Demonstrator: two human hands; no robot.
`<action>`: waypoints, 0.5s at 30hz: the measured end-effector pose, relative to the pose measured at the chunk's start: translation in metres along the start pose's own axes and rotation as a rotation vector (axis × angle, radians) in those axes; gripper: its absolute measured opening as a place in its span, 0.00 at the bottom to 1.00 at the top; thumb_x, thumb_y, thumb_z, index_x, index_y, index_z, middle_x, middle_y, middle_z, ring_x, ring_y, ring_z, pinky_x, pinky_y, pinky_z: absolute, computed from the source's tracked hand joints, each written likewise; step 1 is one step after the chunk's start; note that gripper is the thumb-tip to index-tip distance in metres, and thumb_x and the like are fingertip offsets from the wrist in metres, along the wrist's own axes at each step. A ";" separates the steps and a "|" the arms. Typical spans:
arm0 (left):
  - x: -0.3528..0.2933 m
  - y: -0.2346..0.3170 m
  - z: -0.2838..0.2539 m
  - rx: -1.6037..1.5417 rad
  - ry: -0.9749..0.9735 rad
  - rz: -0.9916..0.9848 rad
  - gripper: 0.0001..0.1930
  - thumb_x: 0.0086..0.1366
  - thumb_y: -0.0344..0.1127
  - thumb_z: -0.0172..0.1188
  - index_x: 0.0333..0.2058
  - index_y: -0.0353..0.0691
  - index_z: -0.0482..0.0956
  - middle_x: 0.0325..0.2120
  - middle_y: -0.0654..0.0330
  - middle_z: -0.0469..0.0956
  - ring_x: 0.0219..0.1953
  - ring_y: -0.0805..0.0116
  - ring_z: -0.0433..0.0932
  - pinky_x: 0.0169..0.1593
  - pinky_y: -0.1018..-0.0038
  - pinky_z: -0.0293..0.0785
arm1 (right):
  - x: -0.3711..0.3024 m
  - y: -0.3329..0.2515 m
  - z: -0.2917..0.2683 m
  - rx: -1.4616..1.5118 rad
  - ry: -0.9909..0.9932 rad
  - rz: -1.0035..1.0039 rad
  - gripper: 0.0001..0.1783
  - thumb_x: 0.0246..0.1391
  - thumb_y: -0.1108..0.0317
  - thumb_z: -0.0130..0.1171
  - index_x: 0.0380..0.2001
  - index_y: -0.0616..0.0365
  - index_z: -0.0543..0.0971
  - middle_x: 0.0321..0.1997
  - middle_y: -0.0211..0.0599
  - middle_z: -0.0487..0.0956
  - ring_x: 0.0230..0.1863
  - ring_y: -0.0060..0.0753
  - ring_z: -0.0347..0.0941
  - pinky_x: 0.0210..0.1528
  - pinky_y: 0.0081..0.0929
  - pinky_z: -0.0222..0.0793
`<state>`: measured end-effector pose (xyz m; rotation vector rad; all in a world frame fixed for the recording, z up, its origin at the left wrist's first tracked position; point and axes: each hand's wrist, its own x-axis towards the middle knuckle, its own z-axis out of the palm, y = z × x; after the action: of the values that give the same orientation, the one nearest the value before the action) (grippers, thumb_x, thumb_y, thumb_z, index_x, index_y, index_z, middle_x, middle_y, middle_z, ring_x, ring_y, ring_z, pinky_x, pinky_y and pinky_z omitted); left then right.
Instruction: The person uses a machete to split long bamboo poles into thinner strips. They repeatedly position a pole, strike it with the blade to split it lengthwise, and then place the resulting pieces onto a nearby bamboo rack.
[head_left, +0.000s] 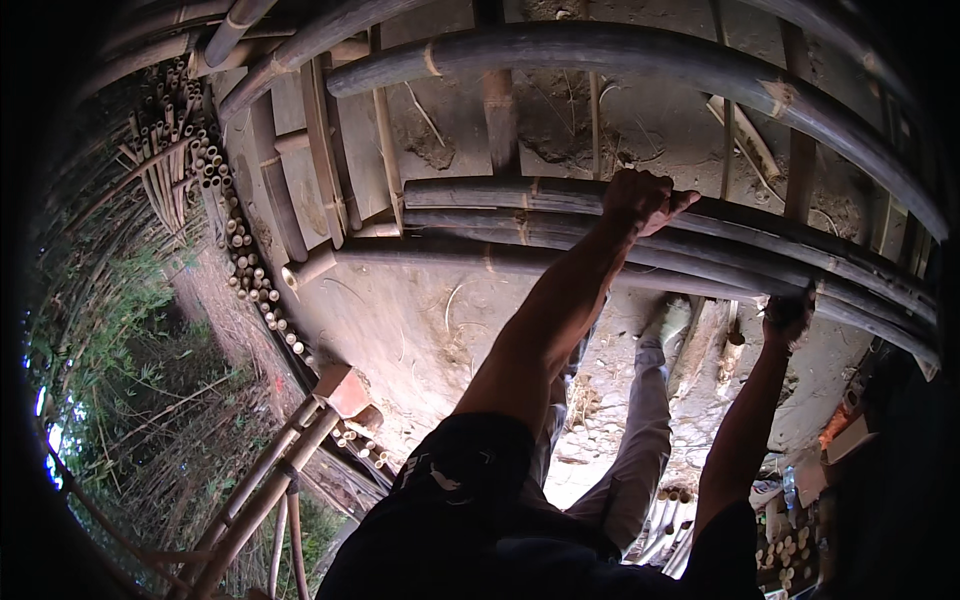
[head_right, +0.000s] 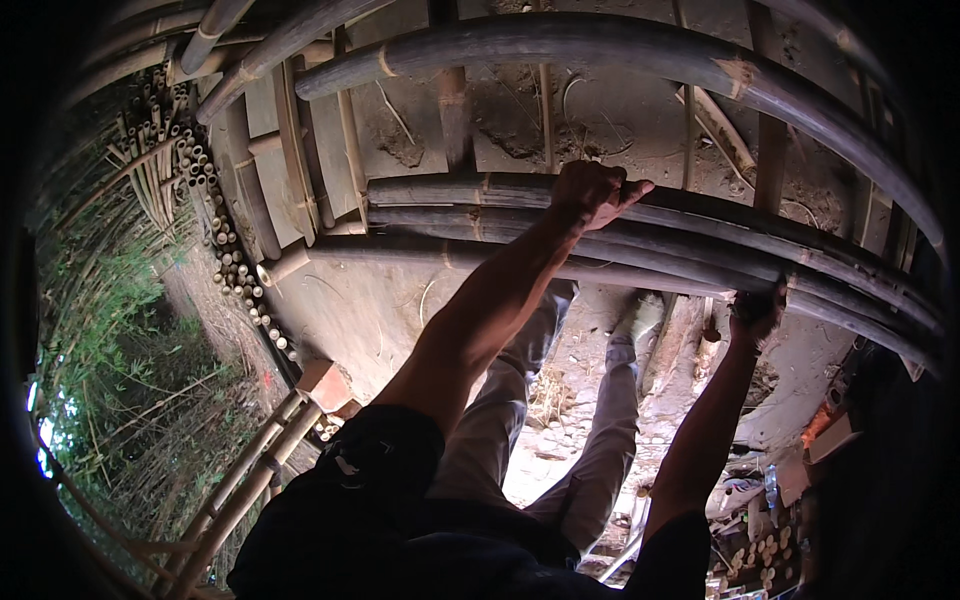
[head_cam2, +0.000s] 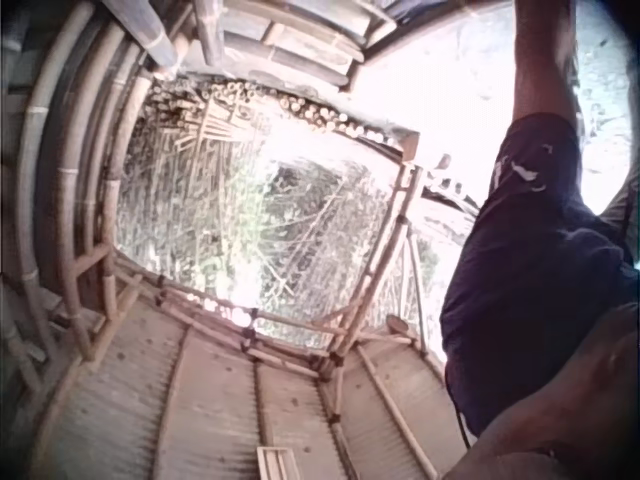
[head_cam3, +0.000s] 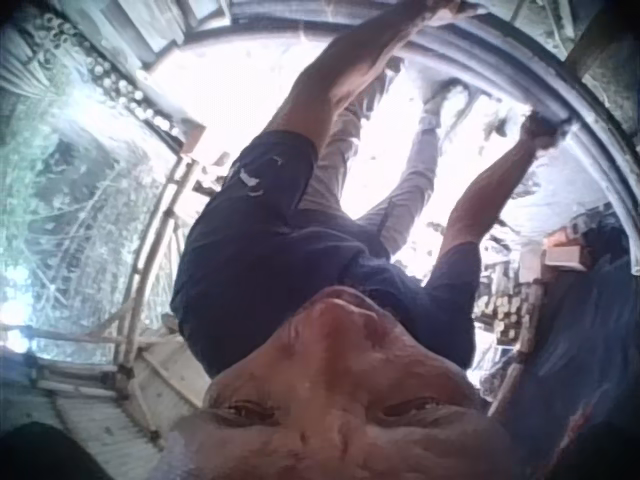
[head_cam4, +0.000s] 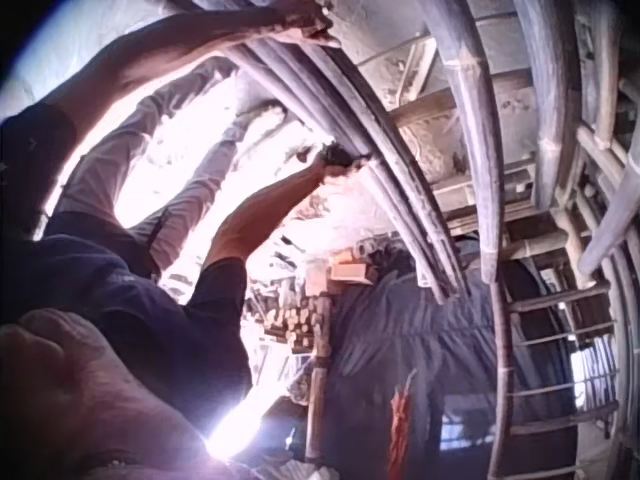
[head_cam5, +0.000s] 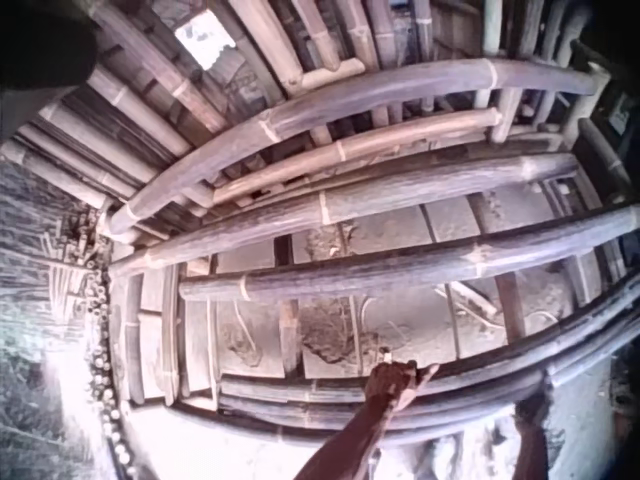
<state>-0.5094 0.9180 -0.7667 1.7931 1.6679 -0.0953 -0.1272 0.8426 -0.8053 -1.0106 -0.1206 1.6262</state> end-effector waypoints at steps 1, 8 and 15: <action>0.003 -0.005 -0.004 0.030 -0.063 0.001 0.38 0.66 0.71 0.36 0.22 0.43 0.80 0.18 0.54 0.79 0.29 0.57 0.83 0.39 0.61 0.79 | 0.006 0.006 0.004 0.085 -0.119 0.024 0.26 0.56 0.58 0.62 0.57 0.51 0.73 0.60 0.38 0.74 0.60 0.37 0.69 0.64 0.40 0.64; 0.021 -0.032 0.053 -0.204 0.773 0.437 0.13 0.60 0.42 0.68 0.22 0.46 0.76 0.13 0.65 0.70 0.18 0.64 0.73 0.28 0.67 0.74 | 0.014 0.006 -0.050 -0.083 -0.045 -0.006 0.20 0.64 0.55 0.50 0.56 0.48 0.74 0.38 0.28 0.79 0.32 0.22 0.74 0.37 0.29 0.75; 0.007 -0.012 0.018 0.132 0.485 0.334 0.24 0.70 0.52 0.48 0.21 0.41 0.74 0.19 0.50 0.73 0.25 0.45 0.74 0.31 0.55 0.69 | -0.010 -0.016 0.064 -0.082 0.436 -0.167 0.18 0.52 0.55 0.68 0.33 0.57 0.76 0.25 0.29 0.77 0.21 0.25 0.74 0.20 0.23 0.71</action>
<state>-0.5121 0.9146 -0.7886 2.3029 1.6744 0.4163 -0.1575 0.8663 -0.7510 -1.3585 0.0230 1.2286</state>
